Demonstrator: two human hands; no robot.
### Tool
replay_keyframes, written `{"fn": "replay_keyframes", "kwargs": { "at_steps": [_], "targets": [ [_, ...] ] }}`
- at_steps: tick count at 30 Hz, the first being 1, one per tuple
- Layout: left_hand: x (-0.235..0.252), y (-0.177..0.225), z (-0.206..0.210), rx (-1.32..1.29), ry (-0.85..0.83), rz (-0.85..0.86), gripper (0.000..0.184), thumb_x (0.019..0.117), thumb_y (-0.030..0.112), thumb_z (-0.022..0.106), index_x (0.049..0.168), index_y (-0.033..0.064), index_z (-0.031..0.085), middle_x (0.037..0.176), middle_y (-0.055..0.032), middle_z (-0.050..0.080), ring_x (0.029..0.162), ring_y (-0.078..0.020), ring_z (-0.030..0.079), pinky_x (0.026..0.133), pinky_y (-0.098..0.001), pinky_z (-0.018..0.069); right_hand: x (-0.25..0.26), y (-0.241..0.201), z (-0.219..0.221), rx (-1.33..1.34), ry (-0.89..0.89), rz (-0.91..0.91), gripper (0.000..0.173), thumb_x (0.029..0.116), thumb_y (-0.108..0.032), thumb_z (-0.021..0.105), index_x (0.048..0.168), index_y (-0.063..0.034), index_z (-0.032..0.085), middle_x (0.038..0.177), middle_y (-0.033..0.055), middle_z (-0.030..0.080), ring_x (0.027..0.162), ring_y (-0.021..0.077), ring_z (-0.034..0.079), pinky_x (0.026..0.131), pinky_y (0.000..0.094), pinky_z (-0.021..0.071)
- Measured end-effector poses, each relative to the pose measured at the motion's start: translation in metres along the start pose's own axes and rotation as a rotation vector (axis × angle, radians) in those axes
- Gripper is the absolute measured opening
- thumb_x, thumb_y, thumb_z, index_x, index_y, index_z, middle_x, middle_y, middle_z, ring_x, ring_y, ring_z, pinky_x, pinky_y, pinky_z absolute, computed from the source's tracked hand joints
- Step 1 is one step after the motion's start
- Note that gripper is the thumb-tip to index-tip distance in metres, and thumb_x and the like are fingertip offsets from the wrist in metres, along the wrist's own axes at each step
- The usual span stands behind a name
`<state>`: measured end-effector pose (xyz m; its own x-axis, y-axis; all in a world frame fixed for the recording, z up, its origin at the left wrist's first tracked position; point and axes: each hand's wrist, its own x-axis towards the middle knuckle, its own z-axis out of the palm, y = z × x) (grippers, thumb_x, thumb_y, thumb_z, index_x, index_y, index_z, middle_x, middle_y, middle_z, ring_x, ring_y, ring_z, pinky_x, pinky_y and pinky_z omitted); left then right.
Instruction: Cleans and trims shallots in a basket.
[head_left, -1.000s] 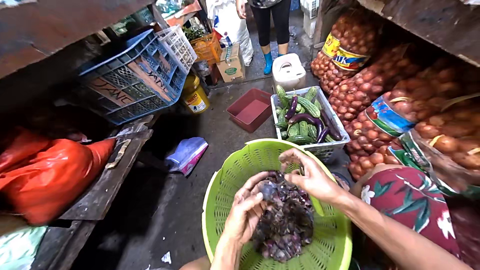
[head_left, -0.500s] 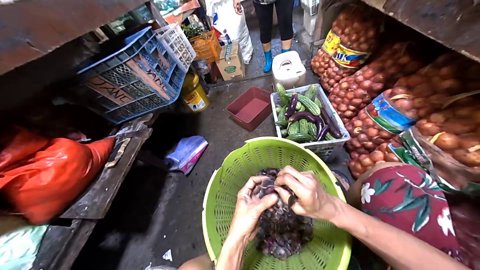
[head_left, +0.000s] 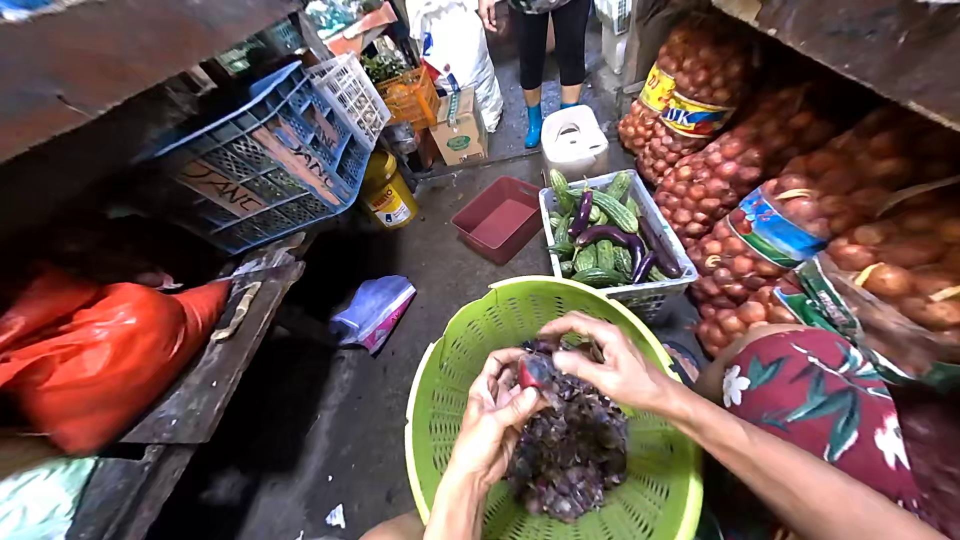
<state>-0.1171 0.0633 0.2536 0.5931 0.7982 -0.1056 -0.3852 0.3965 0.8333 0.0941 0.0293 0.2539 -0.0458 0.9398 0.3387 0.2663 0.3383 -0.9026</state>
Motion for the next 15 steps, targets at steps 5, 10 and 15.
{"fn": "replay_keyframes", "kwargs": {
  "at_steps": [5,10,15],
  "targets": [
    [-0.001,-0.001,-0.002,-0.206,-0.116,-0.100,0.039,0.0850,0.019,0.081,0.119,0.0064,0.066,0.106,-0.0124,0.073,0.085,-0.0191,0.074,0.077,-0.0331,0.0634,-0.003,0.008,0.011,-0.001,0.041,-0.430,0.022,0.0939,-0.018,0.073,0.110,-0.0032,0.077,0.104,0.0094,0.069,0.095,0.0025,0.064,0.083,0.0131,0.0534],
    [0.000,-0.005,-0.003,-0.096,-0.074,-0.078,0.030,0.0873,0.018,0.079,0.113,0.0071,0.069,0.101,-0.0107,0.073,0.078,-0.0159,0.073,0.071,-0.0309,0.0630,-0.004,0.013,0.012,-0.577,0.200,-0.767,0.011,0.0999,-0.012,0.059,0.097,-0.0055,0.068,0.083,0.0093,0.068,0.066,0.0155,0.063,0.056,0.0254,0.0493],
    [-0.001,-0.004,-0.002,-0.024,-0.095,-0.081,0.040,0.0824,0.015,0.080,0.119,0.0064,0.067,0.108,-0.0113,0.072,0.083,-0.0158,0.073,0.074,-0.0306,0.0622,-0.004,0.013,0.017,-0.628,0.291,-0.623,0.012,0.0991,-0.010,0.056,0.095,-0.0036,0.065,0.081,0.0097,0.063,0.064,0.0154,0.060,0.053,0.0244,0.0486]
  ]
}}
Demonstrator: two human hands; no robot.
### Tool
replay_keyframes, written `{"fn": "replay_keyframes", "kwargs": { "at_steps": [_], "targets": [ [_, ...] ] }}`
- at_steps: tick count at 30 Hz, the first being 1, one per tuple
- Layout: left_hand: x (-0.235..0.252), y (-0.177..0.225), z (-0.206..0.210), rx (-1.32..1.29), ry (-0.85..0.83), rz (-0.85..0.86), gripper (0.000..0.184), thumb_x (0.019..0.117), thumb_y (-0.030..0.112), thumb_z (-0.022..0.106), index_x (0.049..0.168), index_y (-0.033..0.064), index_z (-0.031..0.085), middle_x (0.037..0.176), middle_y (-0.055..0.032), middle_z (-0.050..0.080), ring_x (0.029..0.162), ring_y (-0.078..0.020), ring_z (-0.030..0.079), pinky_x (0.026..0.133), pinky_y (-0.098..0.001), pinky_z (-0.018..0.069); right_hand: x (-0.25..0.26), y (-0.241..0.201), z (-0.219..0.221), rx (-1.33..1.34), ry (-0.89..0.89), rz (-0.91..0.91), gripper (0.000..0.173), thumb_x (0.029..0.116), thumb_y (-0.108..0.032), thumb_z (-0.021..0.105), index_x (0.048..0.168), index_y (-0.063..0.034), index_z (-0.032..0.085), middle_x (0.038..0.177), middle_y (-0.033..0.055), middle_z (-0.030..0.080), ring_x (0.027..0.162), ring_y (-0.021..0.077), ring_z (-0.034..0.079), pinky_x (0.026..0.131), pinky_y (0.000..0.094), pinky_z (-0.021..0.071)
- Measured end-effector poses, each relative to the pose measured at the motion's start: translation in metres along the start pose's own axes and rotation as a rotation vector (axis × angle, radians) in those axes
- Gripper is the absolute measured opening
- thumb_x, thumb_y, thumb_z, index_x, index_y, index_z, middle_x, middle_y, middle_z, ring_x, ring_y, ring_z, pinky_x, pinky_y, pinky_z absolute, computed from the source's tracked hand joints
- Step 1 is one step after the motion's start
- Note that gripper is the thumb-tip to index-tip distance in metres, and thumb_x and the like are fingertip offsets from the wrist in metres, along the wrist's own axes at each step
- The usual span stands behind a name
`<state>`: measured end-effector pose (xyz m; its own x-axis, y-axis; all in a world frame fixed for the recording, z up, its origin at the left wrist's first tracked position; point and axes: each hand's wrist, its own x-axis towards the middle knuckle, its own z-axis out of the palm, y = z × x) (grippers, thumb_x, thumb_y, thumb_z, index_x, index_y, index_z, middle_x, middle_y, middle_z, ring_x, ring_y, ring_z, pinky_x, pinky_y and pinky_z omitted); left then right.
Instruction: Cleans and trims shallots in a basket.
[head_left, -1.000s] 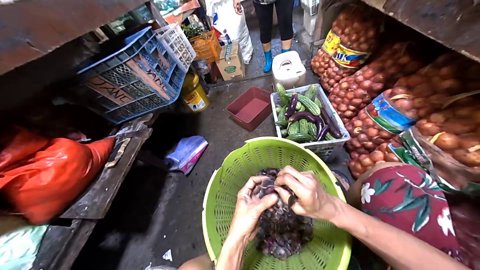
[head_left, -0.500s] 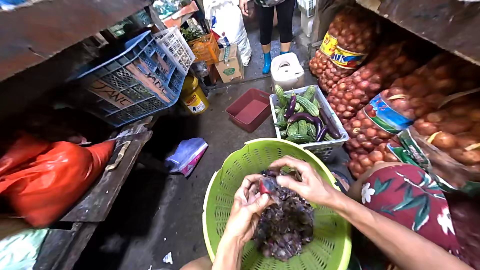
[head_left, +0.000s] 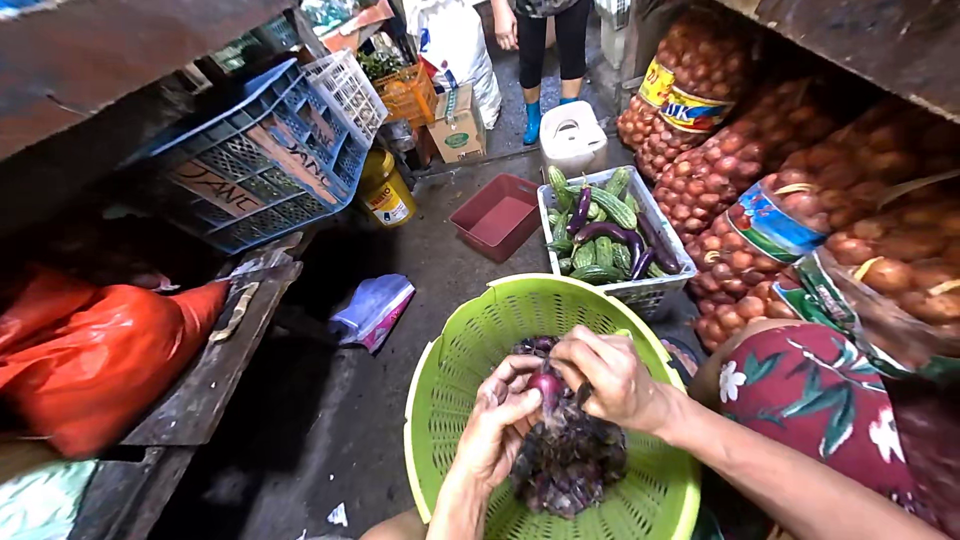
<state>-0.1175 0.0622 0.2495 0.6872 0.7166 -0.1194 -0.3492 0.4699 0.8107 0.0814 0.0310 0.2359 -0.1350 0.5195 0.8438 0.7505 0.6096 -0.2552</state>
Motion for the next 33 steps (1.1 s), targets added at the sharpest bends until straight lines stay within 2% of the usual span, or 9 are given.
{"fn": "replay_keyframes", "kwargs": {
  "at_steps": [6,9,11,15,19,23,26,30,33],
  "targets": [
    [0.000,0.004,-0.002,-0.072,-0.071,0.034,0.057,0.0789,0.002,0.076,0.133,0.0074,0.060,0.123,-0.0158,0.068,0.101,-0.0233,0.072,0.085,-0.0367,0.0605,0.002,0.005,-0.004,-0.148,-0.169,0.315,0.013,0.0845,-0.007,0.066,0.096,-0.0011,0.067,0.085,0.0140,0.065,0.060,0.0244,0.065,0.046,0.0369,0.0518],
    [0.000,0.005,-0.005,-0.118,-0.084,0.055,0.052,0.0808,0.002,0.076,0.131,0.0063,0.062,0.127,-0.0189,0.067,0.105,-0.0266,0.071,0.088,-0.0391,0.0601,0.016,0.002,-0.016,0.000,-0.469,0.716,0.030,0.0862,-0.004,0.067,0.115,0.0030,0.067,0.107,0.0218,0.068,0.090,0.0379,0.070,0.073,0.0542,0.0563],
    [0.000,0.004,-0.005,-0.058,-0.048,0.073,0.053,0.0789,0.008,0.083,0.128,0.0067,0.063,0.126,-0.0160,0.067,0.103,-0.0239,0.072,0.087,-0.0376,0.0610,0.024,0.006,-0.022,0.247,-0.534,0.937,0.028,0.0961,-0.014,0.063,0.122,-0.0023,0.065,0.114,0.0148,0.067,0.099,0.0257,0.066,0.086,0.0451,0.0541],
    [0.001,0.003,-0.001,-0.127,0.009,0.043,0.057,0.0768,0.010,0.087,0.127,0.0090,0.059,0.113,-0.0119,0.071,0.095,-0.0229,0.074,0.084,-0.0385,0.0627,0.025,0.008,-0.022,0.541,-0.507,1.136,0.021,0.0917,-0.007,0.055,0.111,-0.0067,0.062,0.091,0.0037,0.060,0.063,0.0103,0.052,0.054,0.0293,0.0438],
    [0.004,-0.002,-0.006,-0.474,0.068,0.006,0.039,0.0874,0.020,0.078,0.122,0.0087,0.064,0.110,-0.0166,0.069,0.096,-0.0266,0.072,0.085,-0.0379,0.0609,0.020,0.016,-0.013,0.312,-0.854,1.164,0.053,0.0935,-0.018,0.064,0.140,-0.0041,0.044,0.118,0.0208,0.063,0.105,0.0346,0.064,0.088,0.0562,0.0514],
    [0.006,0.001,0.000,-0.649,0.274,-0.066,0.025,0.1031,0.024,0.055,0.112,0.0013,0.059,0.103,-0.0188,0.070,0.087,-0.0271,0.074,0.079,-0.0349,0.0635,0.005,0.019,0.008,0.213,-1.163,1.100,0.063,0.0970,-0.013,0.063,0.150,0.0016,0.031,0.136,0.0304,0.053,0.124,0.0455,0.057,0.100,0.0620,0.0464],
    [0.009,0.002,0.004,-0.503,0.428,-0.127,0.036,0.1093,0.037,0.038,0.113,0.0086,0.059,0.099,-0.0112,0.069,0.081,-0.0215,0.071,0.073,-0.0347,0.0614,-0.003,0.021,0.012,0.367,-0.931,1.098,0.047,0.1003,-0.015,0.061,0.140,0.0031,0.045,0.124,0.0268,0.060,0.112,0.0377,0.062,0.096,0.0538,0.0498],
    [0.011,-0.004,0.005,-0.522,0.467,-0.100,0.029,0.1092,0.028,0.043,0.108,0.0067,0.063,0.097,-0.0102,0.070,0.080,-0.0181,0.072,0.074,-0.0298,0.0616,0.005,0.006,0.006,0.708,-0.381,1.065,0.026,0.0973,-0.027,0.061,0.113,-0.0065,0.059,0.089,-0.0002,0.059,0.056,0.0036,0.048,0.050,0.0218,0.0423],
    [0.013,-0.009,0.004,-0.468,0.457,-0.082,0.019,0.1086,0.018,0.044,0.107,0.0053,0.059,0.093,-0.0110,0.070,0.081,-0.0196,0.072,0.077,-0.0322,0.0622,0.008,-0.005,0.000,0.624,-0.387,0.872,0.041,0.0904,-0.036,0.072,0.116,-0.0040,0.063,0.098,0.0031,0.065,0.068,0.0037,0.054,0.060,0.0219,0.0460]
  ]
}}
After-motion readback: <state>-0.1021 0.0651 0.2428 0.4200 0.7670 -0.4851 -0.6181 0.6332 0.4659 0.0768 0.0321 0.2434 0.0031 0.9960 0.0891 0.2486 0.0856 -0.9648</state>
